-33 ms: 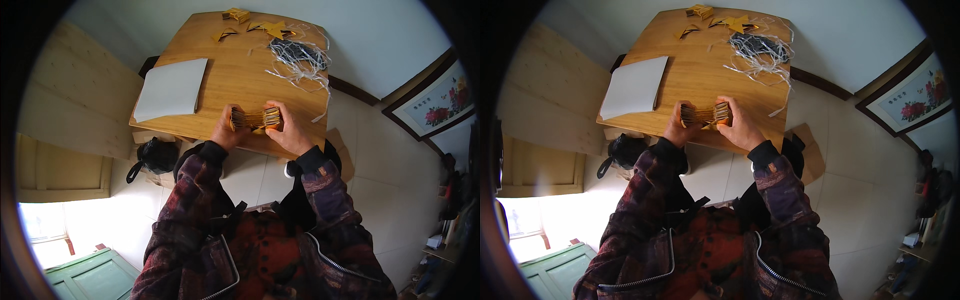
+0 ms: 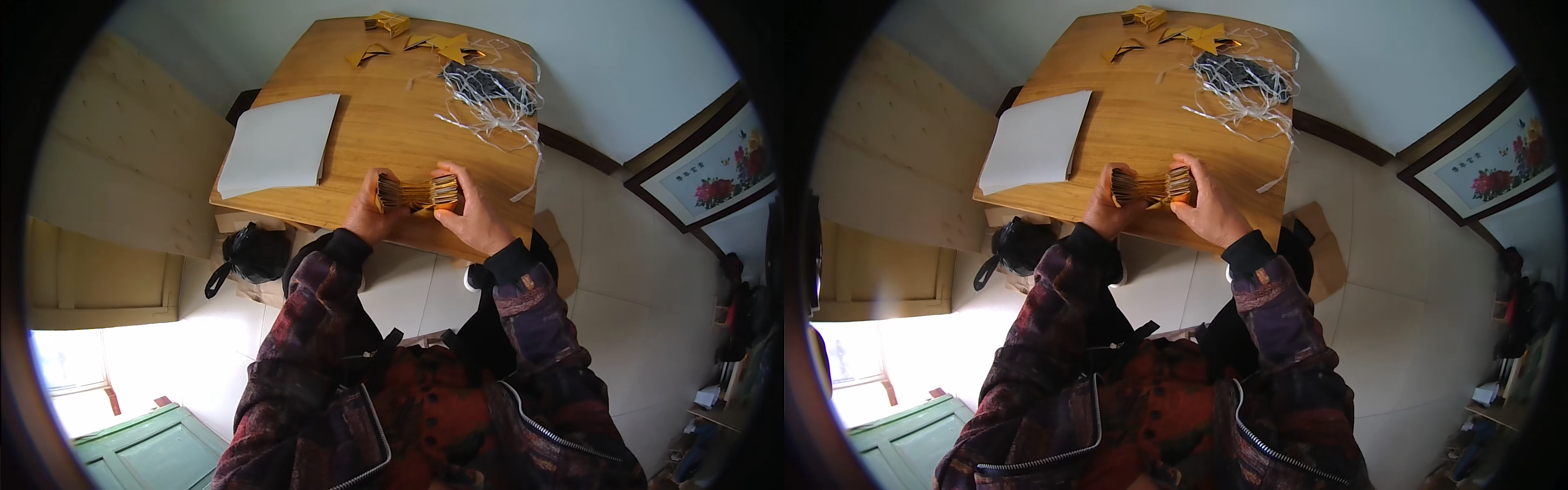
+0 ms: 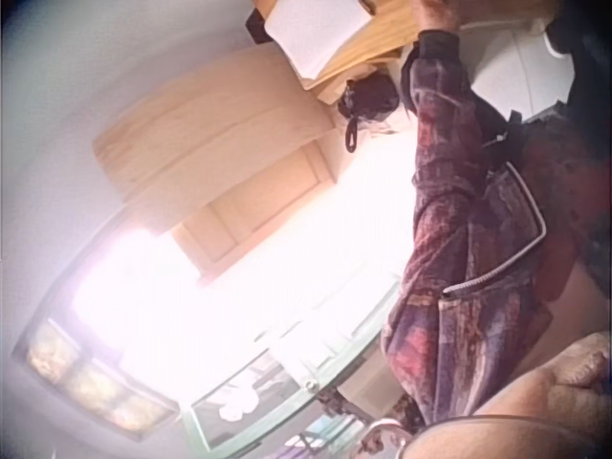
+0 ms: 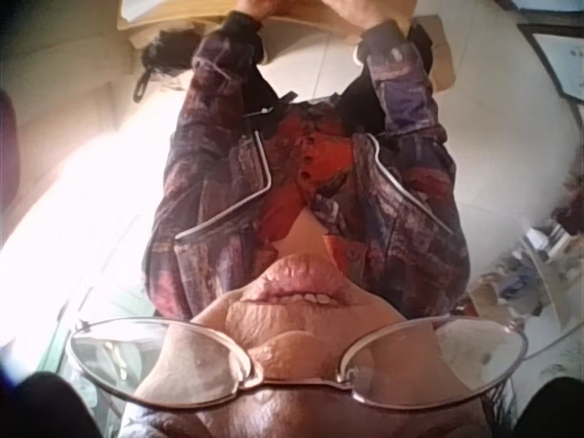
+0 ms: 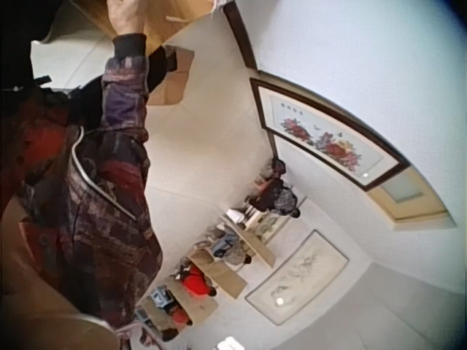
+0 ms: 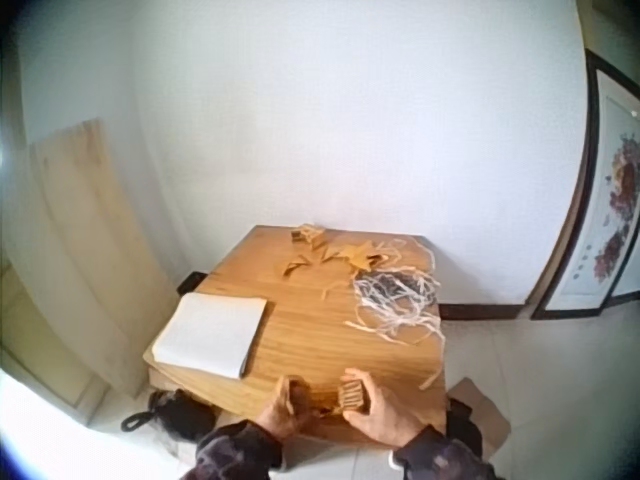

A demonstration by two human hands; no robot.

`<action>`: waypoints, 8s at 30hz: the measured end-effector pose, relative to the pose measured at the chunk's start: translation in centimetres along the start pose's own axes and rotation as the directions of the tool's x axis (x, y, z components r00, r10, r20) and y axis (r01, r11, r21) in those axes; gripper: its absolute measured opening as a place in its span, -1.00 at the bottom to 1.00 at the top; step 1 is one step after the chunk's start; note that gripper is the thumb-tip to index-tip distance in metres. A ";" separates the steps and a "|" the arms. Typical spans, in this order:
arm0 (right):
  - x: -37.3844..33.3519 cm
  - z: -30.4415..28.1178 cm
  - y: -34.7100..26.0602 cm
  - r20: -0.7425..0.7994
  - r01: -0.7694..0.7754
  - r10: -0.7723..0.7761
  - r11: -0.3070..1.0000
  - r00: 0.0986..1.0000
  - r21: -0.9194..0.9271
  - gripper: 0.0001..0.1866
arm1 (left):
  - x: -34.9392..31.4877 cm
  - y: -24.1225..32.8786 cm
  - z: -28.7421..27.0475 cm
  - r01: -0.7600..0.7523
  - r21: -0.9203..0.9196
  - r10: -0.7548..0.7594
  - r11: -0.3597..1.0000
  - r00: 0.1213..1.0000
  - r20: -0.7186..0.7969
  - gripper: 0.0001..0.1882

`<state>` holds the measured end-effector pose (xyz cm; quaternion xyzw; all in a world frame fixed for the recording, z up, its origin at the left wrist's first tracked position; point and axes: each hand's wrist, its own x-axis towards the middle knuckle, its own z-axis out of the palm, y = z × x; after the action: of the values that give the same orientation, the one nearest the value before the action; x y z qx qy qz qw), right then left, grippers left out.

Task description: The person gathers a stack of small yellow paper items, aligns them into a neat bundle, and ties the bundle with a white string. The person then places the tied bundle on the table.

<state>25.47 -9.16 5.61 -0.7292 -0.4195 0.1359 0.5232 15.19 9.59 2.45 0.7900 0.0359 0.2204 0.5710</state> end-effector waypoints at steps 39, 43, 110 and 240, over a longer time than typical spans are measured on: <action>7.8 3.0 -5.2 0.468 0.350 0.356 0.348 0.809 -0.870 -0.66 | 0.0 -1.1 -0.6 0.049 0.115 -0.050 0.992 0.999 0.001 -0.14; 8.1 2.7 -5.3 0.483 0.354 0.359 0.369 0.799 -0.860 -0.66 | 0.0 -1.2 -0.5 0.061 0.133 -0.060 0.989 0.998 -0.011 -0.15; 7.7 3.7 -5.5 0.472 0.374 0.370 0.308 0.801 -0.875 -0.45 | -2.6 -0.6 -0.1 0.057 -0.155 -0.082 0.986 0.984 -0.158 0.30; -11.3 1.8 -15.1 0.335 -0.162 0.007 0.884 0.942 0.439 -0.46 | -11.0 19.6 -4.1 -0.452 0.032 0.449 0.891 0.891 0.072 -0.74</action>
<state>10.32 -15.00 15.43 -0.5698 -0.4226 0.3720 0.5986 -0.11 3.10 18.16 0.7967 -0.1609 0.3209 0.4863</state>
